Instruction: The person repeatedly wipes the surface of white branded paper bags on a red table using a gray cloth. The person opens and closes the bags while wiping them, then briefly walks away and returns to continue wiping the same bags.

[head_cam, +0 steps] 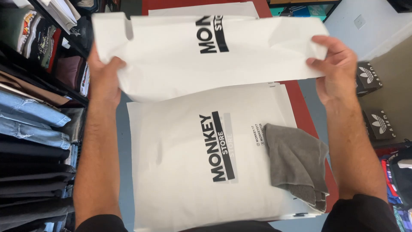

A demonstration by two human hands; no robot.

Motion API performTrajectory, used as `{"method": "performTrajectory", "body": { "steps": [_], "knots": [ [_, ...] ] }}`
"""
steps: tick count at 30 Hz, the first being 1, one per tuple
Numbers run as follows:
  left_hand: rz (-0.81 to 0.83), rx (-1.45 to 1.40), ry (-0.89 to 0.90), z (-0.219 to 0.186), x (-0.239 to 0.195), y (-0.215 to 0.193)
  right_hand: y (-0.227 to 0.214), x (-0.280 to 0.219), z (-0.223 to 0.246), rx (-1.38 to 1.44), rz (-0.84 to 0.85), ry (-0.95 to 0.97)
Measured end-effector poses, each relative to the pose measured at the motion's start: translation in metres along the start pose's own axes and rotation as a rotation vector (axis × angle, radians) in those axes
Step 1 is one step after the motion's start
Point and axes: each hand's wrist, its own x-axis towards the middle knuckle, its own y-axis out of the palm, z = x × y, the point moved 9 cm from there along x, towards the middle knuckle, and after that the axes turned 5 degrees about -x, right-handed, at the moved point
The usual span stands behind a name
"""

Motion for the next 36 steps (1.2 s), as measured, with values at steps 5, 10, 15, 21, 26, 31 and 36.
{"method": "performTrajectory", "body": {
  "steps": [5, 10, 15, 21, 26, 31, 36],
  "knots": [
    [-0.088, 0.154, -0.295, 0.127, 0.03, -0.017, 0.003, 0.05, -0.12, 0.061, 0.066, 0.189],
    [-0.13, 0.146, -0.522, 0.205, 0.038, -0.029, 0.013, 0.084, -0.199, -0.078, 0.107, 0.349],
    [-0.14, 0.558, -0.56, 0.226, 0.043, -0.034, -0.007, 0.114, -0.24, -0.36, -0.034, 0.328],
    [-0.154, 0.839, -0.454, 0.235, 0.056, -0.039, -0.041, 0.136, -0.276, -0.743, -0.192, 0.234],
    [-0.164, 0.88, -0.446, 0.241, 0.057, -0.036, -0.034, 0.144, -0.277, -0.921, -0.185, 0.138],
    [-0.21, 0.965, -0.412, 0.257, 0.062, -0.041, -0.036, 0.147, -0.278, -0.977, -0.177, 0.098],
    [-0.167, 0.965, -0.401, 0.234, 0.056, -0.024, -0.021, 0.134, -0.247, -0.943, -0.143, 0.202]
  ]
}}
